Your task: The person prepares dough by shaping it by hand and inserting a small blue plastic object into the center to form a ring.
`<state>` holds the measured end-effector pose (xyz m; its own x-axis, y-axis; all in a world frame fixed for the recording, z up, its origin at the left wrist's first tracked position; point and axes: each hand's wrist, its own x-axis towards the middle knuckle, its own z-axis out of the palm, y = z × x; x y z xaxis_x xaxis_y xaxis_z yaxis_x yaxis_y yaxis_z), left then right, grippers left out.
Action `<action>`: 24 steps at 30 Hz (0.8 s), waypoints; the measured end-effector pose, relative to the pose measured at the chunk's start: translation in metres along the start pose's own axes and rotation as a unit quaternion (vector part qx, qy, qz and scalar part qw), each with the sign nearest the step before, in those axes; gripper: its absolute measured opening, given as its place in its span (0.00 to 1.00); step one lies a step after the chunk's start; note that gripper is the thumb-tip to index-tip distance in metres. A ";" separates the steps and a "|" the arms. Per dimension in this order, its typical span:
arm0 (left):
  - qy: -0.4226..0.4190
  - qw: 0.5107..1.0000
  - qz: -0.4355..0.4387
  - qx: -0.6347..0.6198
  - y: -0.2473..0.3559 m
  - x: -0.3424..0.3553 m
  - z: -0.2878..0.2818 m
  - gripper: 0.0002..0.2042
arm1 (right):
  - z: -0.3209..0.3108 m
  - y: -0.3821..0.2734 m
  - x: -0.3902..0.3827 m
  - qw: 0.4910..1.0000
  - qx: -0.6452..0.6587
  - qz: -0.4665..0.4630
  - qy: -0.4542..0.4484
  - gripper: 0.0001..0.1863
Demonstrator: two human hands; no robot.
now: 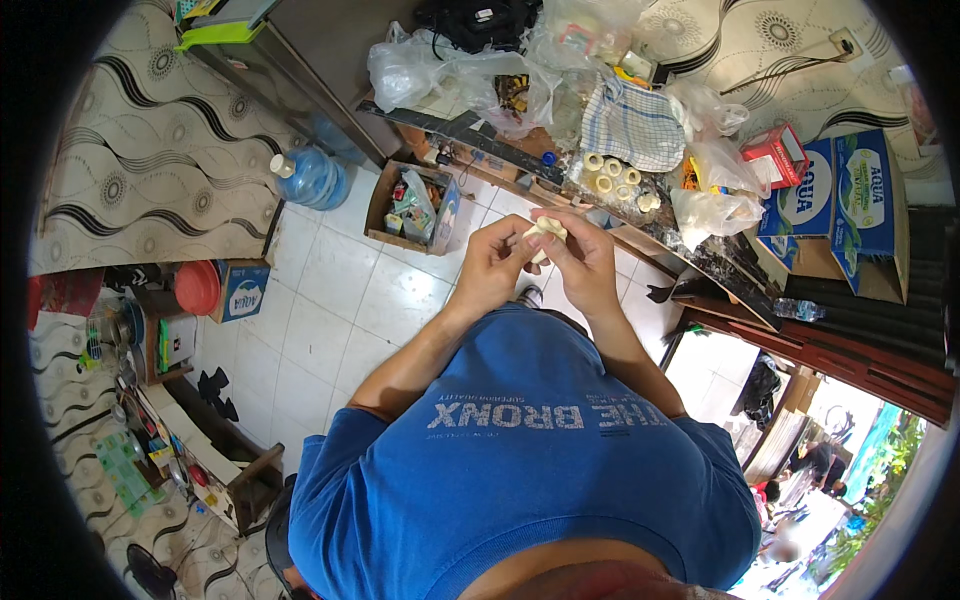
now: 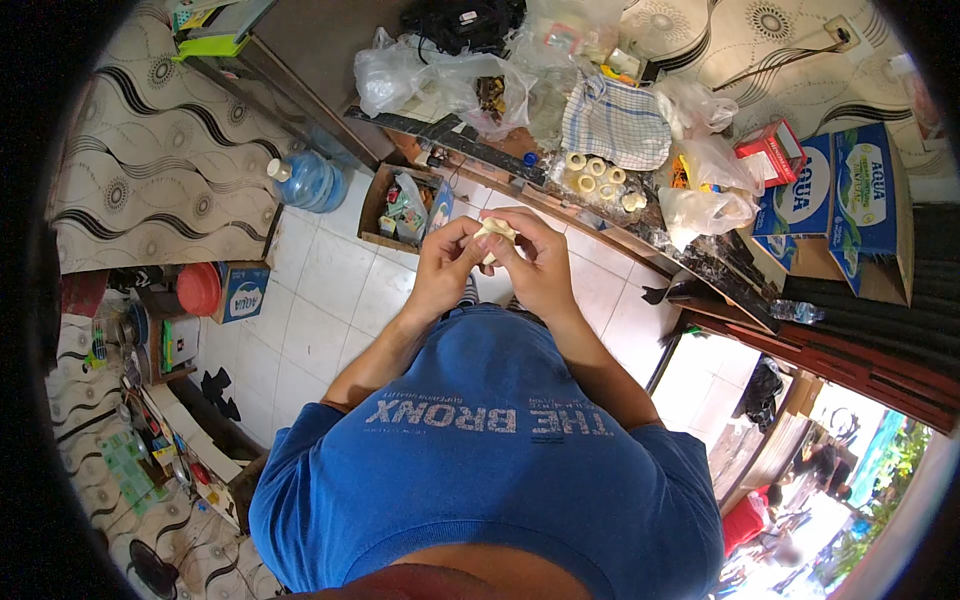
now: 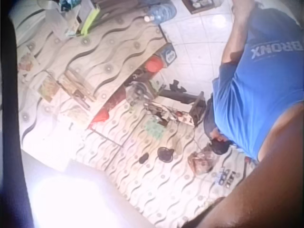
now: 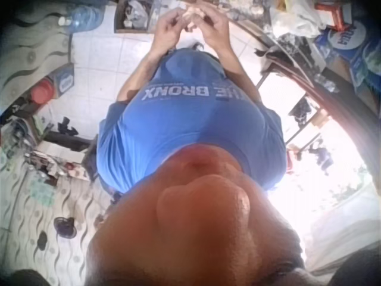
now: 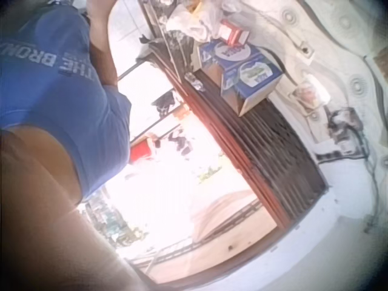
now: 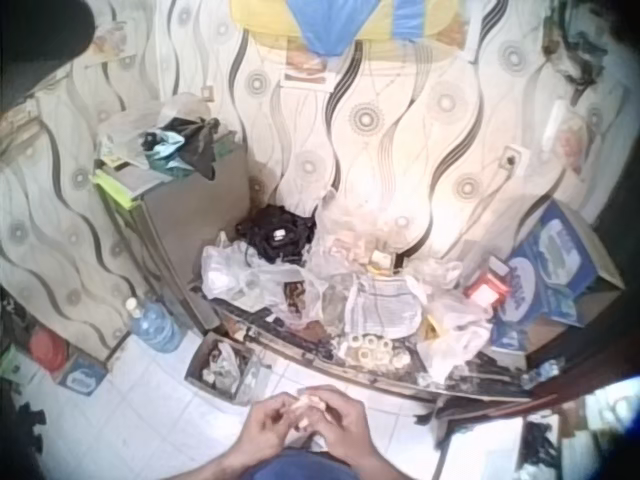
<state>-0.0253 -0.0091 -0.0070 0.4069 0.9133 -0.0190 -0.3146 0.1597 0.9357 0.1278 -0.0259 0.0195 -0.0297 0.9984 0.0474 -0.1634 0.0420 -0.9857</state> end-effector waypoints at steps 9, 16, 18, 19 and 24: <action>0.017 0.974 -0.135 -0.180 0.008 -0.004 -0.007 0.15 | 0.004 -0.001 0.005 0.920 -0.298 -0.247 0.065 0.10; 0.011 0.958 -0.145 -0.245 0.025 -0.003 -0.010 0.17 | 0.004 -0.004 0.001 0.877 -0.365 -0.312 0.032 0.15; -0.022 0.919 -0.146 -0.365 0.033 -0.001 -0.016 0.17 | 0.007 -0.012 0.000 0.865 -0.386 -0.318 0.034 0.16; -0.017 0.923 -0.146 -0.354 0.035 -0.001 -0.015 0.17 | 0.007 -0.012 -0.001 0.860 -0.396 -0.320 0.032 0.16; -0.018 0.958 -0.136 -0.253 0.020 -0.002 -0.017 0.17 | 0.000 -0.009 -0.003 0.870 -0.375 -0.321 -0.014 0.17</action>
<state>-0.0467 -0.0013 0.0054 0.5590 0.8004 -0.2165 -0.5643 0.5586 0.6079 0.1292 -0.0295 0.0284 -0.1946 0.7600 0.6202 0.5332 0.6126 -0.5834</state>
